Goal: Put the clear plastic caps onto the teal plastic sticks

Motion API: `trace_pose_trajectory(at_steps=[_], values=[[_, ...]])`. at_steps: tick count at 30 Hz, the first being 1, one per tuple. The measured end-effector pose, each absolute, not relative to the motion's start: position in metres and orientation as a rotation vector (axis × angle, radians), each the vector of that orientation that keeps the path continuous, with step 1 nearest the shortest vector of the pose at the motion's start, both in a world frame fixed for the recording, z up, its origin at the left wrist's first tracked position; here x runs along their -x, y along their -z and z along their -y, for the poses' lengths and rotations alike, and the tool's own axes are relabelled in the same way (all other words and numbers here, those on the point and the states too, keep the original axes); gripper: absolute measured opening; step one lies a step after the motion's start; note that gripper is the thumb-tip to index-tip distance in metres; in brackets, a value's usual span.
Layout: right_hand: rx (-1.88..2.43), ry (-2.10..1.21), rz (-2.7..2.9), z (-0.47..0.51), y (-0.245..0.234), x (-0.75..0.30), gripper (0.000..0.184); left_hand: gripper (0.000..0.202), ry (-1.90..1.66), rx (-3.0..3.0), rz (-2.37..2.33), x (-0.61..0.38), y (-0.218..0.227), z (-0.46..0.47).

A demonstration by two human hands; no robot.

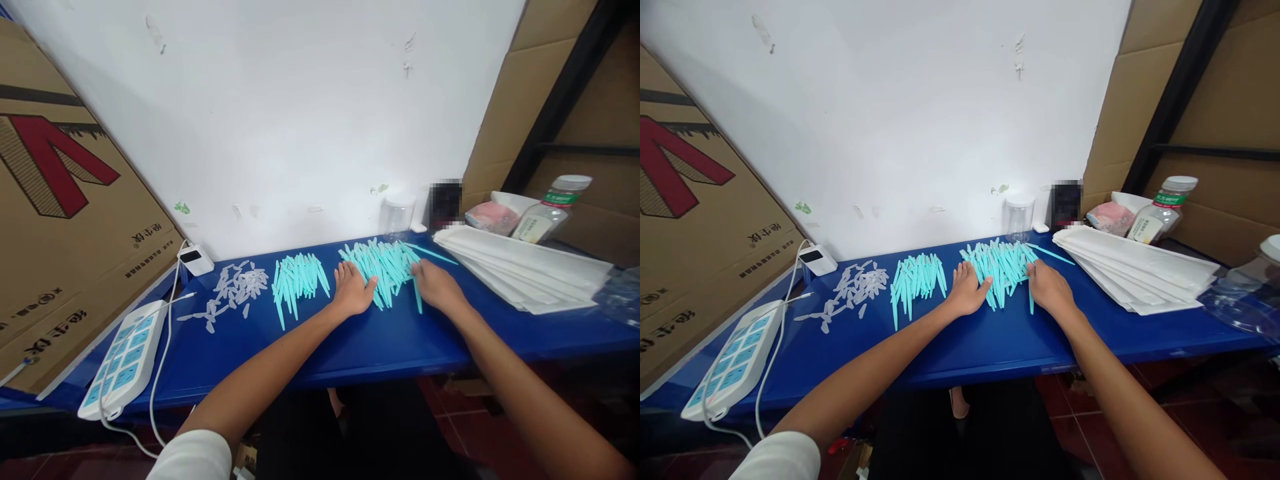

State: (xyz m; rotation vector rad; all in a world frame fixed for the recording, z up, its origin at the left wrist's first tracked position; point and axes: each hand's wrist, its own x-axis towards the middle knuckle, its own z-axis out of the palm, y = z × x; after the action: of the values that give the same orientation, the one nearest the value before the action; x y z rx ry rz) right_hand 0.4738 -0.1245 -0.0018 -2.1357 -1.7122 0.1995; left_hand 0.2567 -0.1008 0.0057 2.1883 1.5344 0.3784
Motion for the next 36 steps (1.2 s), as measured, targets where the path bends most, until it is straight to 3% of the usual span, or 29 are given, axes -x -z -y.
trace_pose_trajectory(at_steps=[14,18,24,28,36], values=[[1.828,-0.183,1.77,0.089,-0.001,-0.497,0.035,0.091,-0.643,-2.052,-1.486,-0.268,0.002,0.077],[1.857,-0.069,1.671,0.082,-0.008,-0.51,0.041,0.09,-0.641,-2.037,-1.518,-0.276,0.0,0.074],[1.993,-0.01,1.638,0.085,-0.004,-0.528,0.036,0.092,-0.64,-2.097,-1.524,-0.278,0.003,0.077],[1.953,-0.131,1.781,0.096,-0.002,-0.53,0.029,0.094,-0.623,-2.125,-1.515,-0.279,0.002,0.079],[1.826,-0.389,1.997,0.102,-0.004,-0.547,0.033,0.093,-0.623,-2.125,-1.467,-0.292,0.003,0.089]])
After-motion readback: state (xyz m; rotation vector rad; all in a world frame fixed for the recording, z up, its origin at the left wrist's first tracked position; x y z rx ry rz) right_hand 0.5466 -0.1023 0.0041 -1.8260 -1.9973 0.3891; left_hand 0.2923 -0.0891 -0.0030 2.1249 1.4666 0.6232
